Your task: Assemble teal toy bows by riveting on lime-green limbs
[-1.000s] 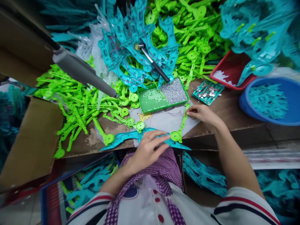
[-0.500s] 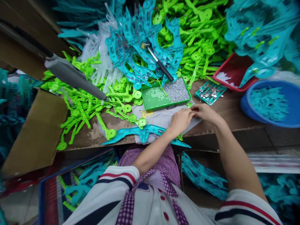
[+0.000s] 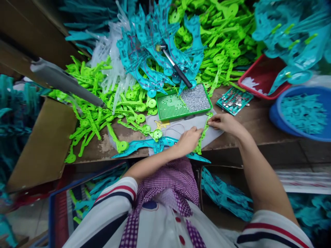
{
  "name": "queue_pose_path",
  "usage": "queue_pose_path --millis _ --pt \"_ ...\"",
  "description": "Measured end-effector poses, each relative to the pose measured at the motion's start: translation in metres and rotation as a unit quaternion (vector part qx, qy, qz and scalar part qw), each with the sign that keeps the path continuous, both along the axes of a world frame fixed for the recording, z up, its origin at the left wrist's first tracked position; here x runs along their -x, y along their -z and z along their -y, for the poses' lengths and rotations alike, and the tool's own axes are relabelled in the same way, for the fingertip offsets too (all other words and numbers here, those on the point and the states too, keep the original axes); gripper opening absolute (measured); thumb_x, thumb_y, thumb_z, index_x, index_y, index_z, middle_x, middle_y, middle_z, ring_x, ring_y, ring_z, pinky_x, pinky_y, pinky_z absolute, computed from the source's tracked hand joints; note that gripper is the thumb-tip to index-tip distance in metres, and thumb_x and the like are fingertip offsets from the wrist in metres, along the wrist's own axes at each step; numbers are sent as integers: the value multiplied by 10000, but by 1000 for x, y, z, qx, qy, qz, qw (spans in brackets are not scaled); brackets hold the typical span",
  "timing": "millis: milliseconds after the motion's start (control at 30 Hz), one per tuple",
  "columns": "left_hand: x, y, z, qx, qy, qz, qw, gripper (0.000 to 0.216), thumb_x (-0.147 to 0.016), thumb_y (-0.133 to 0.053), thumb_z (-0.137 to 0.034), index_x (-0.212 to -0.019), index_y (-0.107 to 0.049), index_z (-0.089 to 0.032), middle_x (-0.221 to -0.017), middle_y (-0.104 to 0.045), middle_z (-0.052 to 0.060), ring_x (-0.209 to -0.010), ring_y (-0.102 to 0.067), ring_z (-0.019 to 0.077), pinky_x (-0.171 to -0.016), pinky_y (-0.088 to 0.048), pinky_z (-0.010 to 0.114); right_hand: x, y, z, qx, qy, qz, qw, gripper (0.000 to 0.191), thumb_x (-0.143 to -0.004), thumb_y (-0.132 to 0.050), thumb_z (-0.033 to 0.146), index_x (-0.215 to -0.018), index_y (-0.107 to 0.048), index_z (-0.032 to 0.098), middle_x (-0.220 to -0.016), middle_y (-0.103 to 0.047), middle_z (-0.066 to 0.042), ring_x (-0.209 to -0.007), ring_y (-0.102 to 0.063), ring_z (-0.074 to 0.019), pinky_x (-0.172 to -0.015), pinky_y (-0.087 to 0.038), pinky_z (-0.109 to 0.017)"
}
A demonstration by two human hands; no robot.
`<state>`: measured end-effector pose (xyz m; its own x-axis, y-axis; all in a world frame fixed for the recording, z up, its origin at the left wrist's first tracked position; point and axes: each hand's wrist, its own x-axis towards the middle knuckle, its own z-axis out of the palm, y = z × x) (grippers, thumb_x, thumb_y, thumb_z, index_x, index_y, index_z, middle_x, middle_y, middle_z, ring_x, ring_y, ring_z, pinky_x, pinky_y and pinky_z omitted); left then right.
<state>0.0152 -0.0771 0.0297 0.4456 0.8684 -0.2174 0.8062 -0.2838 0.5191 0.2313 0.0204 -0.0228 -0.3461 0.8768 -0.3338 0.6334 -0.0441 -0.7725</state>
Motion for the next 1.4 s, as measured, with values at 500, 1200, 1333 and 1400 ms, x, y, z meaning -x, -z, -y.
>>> queue_pose_path --millis 500,1200,1333,1400 --pt "18 16 -59 209 34 149 966 80 -841 -670 -171 -853 -749 -168 -862 -751 22 -790 -641 140 -760 -465 263 5 -5 9 -43 26 -12 999 371 -750 -731 541 -844 -746 183 -740 -727 -70 -633 -646 -197 -596 -510 -323" --pt "18 8 -49 54 125 49 990 168 -920 -587 -212 -875 -745 -177 -915 -732 75 -889 -646 192 -847 -443 307 5 -5 11 -112 10 39 993 293 -809 -692 481 -866 -777 207 -733 -749 -58 -688 -670 -209 -626 -460 -310" --pt "14 6 -48 81 102 74 989 161 -911 -615 -232 -790 -706 -176 -777 -684 29 -768 -606 163 -764 -422 291 6 -6 12 -99 13 44 994 248 -808 -694 429 -875 -774 204 -737 -746 -56 -683 -664 -205 -636 -463 -310" --pt "9 5 -49 114 65 85 988 175 -892 -641 -246 -736 -672 -174 -671 -617 -10 -685 -560 143 -693 -384 281 6 -7 12 -103 14 48 993 227 -801 -695 408 -864 -772 204 -762 -751 -60 -695 -663 -205 -642 -459 -310"
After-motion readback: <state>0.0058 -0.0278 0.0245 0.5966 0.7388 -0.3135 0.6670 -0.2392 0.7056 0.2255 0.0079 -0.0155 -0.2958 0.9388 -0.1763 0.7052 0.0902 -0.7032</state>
